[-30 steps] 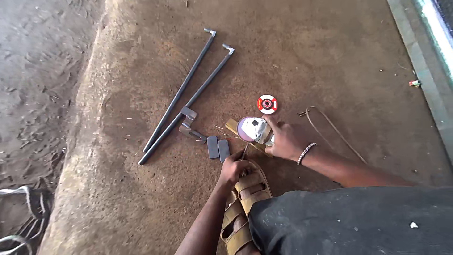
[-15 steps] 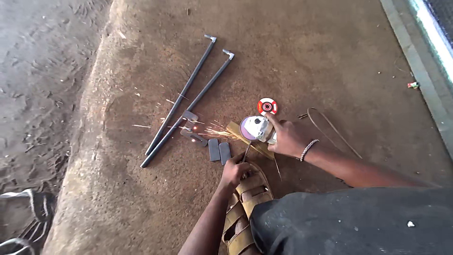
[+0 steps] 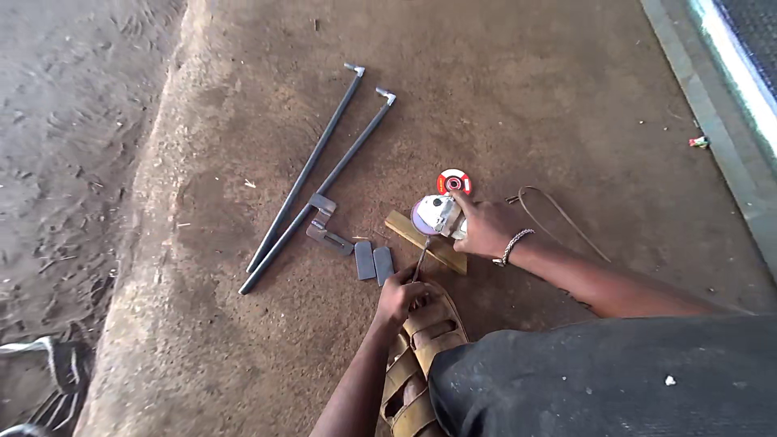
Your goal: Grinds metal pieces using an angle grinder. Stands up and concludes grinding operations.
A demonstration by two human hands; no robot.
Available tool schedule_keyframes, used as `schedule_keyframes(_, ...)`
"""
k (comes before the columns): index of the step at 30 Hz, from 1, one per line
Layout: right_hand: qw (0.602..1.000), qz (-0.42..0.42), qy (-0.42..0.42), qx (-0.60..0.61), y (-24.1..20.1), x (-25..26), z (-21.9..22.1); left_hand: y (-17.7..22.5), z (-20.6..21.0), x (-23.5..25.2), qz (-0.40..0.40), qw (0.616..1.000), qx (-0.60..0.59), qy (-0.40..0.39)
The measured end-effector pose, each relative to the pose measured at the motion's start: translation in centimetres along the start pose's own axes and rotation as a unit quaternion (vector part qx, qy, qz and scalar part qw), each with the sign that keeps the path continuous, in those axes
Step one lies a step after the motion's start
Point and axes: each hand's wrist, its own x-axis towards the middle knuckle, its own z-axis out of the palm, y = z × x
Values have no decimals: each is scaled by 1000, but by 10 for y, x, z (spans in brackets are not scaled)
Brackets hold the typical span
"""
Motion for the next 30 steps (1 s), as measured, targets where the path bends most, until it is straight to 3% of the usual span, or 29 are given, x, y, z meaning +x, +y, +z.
schedule_keyframes(8,990,38,-69,120,18,8,3,-3,-4,1,7,999,-26,-19)
schedule_keyframes(23,994,21,-62,88,20,20,0,-3,-1,3,20,1000,16,-16)
schedule_keyframes(26,991,35,-37,122,28,17,3,0,11,-6,41,993,104,43)
schedule_keyframes(30,983,57,13,176,50,13,8,15,41,-25,34,919,344,189)
